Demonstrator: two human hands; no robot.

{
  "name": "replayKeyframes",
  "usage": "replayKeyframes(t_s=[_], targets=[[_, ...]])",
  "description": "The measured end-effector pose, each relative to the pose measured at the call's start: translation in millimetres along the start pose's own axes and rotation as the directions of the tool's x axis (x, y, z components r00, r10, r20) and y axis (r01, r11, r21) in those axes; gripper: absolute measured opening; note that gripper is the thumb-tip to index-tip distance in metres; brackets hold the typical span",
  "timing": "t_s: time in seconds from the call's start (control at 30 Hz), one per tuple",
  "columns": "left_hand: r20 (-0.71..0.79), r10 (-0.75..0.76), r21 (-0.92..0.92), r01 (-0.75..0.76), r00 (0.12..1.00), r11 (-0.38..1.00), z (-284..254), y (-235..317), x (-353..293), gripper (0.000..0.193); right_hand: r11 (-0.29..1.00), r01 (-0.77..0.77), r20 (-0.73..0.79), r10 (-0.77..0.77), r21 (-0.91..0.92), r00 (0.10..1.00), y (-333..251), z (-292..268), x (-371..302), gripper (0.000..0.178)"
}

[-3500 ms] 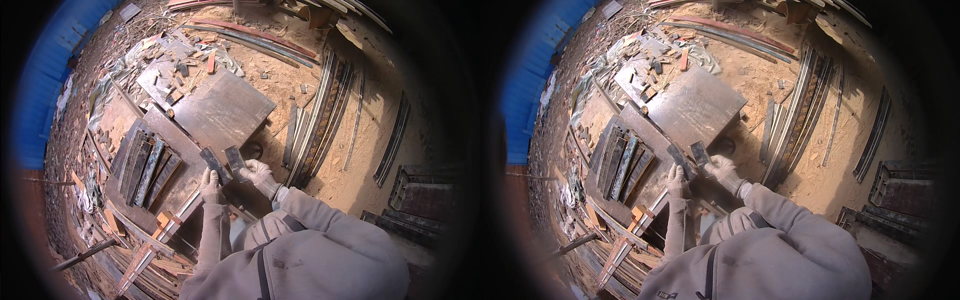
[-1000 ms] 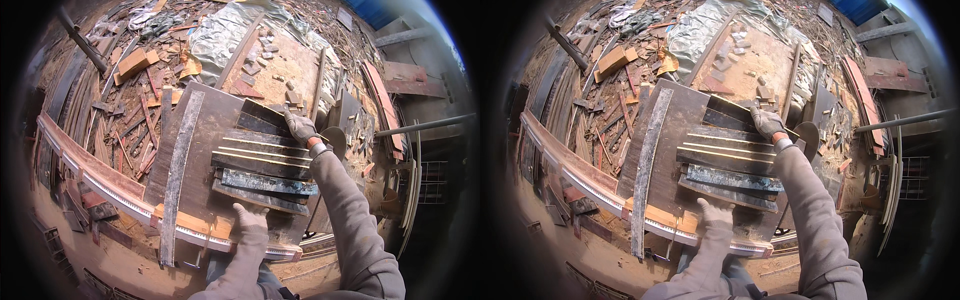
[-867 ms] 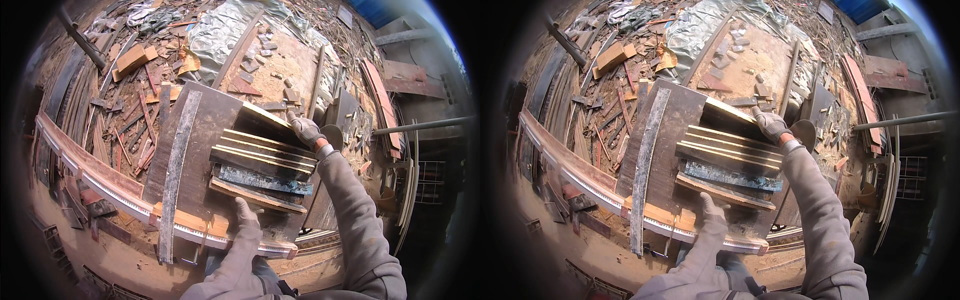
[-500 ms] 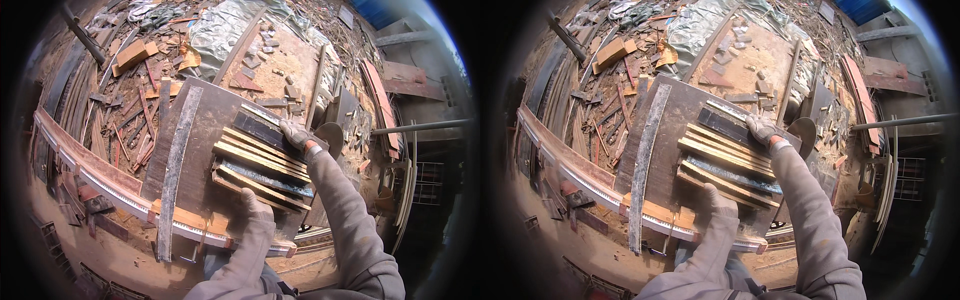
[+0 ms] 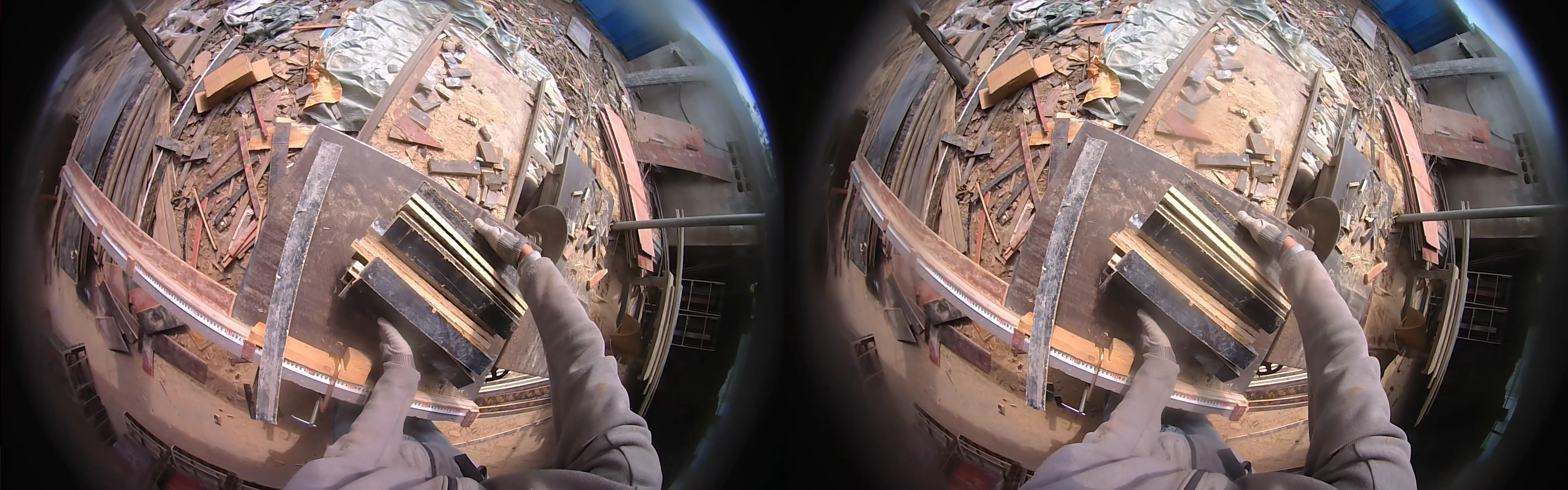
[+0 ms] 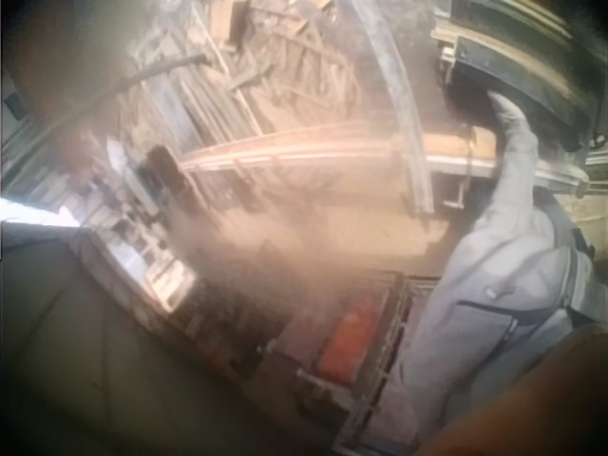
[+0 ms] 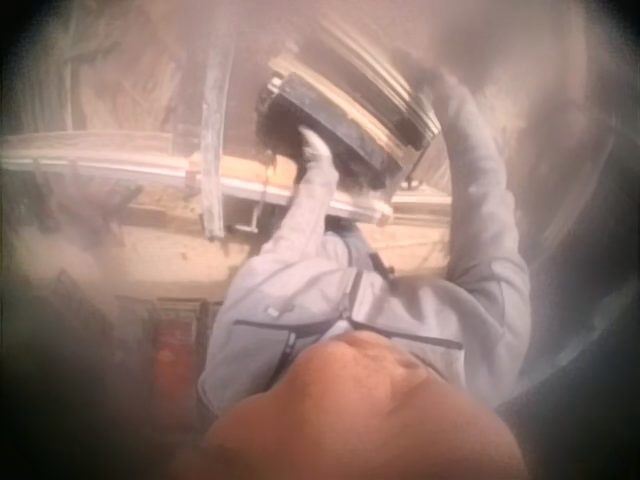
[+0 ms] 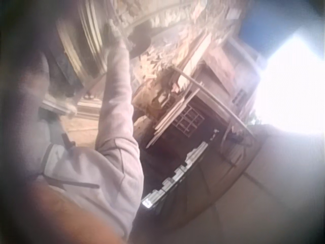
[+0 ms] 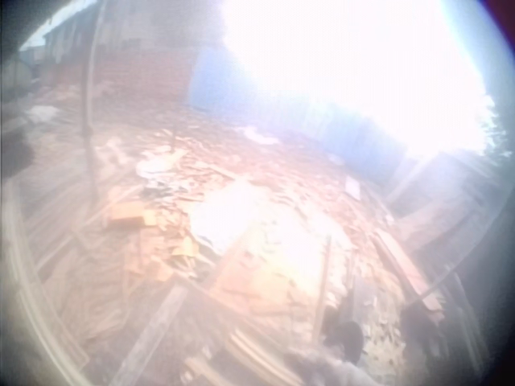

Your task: The person repeatedly places thin wooden strips on a table saw, cuts them to length, and stacks the cut pieces. The person then gathers the cut pieces and carries them to another area.

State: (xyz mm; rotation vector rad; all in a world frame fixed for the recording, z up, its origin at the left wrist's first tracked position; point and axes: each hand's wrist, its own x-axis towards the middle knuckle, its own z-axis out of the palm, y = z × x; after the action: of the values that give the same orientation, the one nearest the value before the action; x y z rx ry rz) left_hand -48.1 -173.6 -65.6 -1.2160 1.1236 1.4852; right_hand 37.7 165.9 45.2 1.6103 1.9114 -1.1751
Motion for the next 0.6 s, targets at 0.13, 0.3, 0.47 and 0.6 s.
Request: replayKeyframes(t_s=[0.13, 0.3, 0.47, 0.6], targets=[[0.151, -0.012, -0.158, 0.036, 0.988, 0.987, -4.8, 18.8, -20.1, 0.093, 0.979, 0.188, 0.173, -0.172, -0.084, 0.97, 31.4, 43.7, -0.6, 0.043], [0.372, -0.101, -0.169, 0.175, 0.923, 0.97, -7.1, 60.4, -29.2, 0.087, 0.92, 0.363, 0.148, -0.342, -0.148, 0.928, 65.1, 87.0, -35.5, 0.037], [0.446, -0.19, -0.133, 0.275, 0.874, 0.952, 0.1, 68.5, -22.7, 0.081, 0.874, 0.402, 0.175, -0.365, -0.274, 0.914, 64.1, 83.1, -35.5, 0.04], [0.452, -0.188, -0.064, 0.242, 0.872, 0.968, 3.0, 70.6, -22.9, 0.081, 0.842, 0.39, 0.202, -0.336, -0.372, 0.92, 75.2, 91.3, -40.3, 0.036]])
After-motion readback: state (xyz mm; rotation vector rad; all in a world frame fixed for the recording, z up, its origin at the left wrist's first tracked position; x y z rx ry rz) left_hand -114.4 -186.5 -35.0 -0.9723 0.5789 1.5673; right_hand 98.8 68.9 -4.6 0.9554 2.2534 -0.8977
